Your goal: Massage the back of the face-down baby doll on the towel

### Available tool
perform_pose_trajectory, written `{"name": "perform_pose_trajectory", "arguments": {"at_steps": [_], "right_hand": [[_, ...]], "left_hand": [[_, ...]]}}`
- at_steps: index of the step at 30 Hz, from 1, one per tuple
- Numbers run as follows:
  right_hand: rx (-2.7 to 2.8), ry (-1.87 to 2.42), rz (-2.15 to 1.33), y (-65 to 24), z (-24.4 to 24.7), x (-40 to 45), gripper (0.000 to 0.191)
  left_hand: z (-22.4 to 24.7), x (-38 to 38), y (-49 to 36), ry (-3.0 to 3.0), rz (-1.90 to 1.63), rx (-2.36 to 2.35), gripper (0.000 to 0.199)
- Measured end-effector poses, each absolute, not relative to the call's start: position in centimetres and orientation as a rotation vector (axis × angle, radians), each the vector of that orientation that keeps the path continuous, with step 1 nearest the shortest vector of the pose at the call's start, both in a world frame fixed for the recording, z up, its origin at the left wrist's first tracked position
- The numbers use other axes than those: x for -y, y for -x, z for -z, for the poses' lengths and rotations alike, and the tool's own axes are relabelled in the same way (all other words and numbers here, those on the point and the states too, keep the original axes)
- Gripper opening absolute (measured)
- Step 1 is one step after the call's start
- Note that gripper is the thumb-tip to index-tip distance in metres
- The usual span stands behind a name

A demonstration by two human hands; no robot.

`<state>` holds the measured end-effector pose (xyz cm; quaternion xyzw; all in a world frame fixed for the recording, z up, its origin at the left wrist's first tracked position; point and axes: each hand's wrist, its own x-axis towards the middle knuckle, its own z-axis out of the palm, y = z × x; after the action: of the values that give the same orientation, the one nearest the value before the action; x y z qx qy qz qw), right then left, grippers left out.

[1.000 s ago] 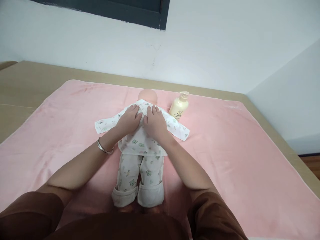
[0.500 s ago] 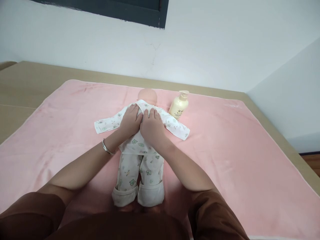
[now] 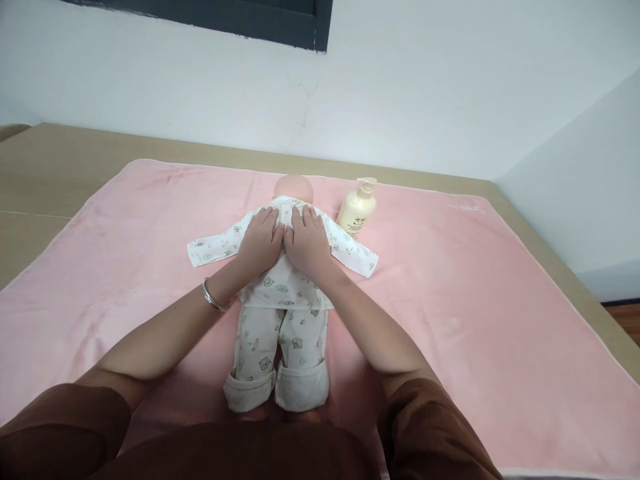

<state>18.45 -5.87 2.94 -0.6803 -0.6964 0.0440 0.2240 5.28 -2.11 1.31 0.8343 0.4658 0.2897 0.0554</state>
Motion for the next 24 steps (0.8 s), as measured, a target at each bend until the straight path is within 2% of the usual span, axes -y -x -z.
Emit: {"name": "perform_pose_trajectory", "arguments": {"at_steps": [7,15,21,24], "right_hand": [[2.030,1.852,-0.165,-19.9,-3.3,5.2,0.058],[2.004,1.989,-0.092,-16.5,-4.6,8.6,0.057],[1.969,1.910,-0.322,-19.8,-4.3,5.6,0.060],[1.968,1.924,-0.300,-20.4,-4.1,5.0,0.062]], "left_hand": [[-2.3,5.0,-5.7,-2.620,-0.787,-1.411,0.048],[-1.9,-0.1,-4.2,-2.578,-0.705,-1.361,0.042],[-2.7,5.1,-5.6,-2.679,-0.693,-1.362,0.042],[-2.6,6.0,-6.1,-2.600,-0.757,-1.397,0.046]]}}
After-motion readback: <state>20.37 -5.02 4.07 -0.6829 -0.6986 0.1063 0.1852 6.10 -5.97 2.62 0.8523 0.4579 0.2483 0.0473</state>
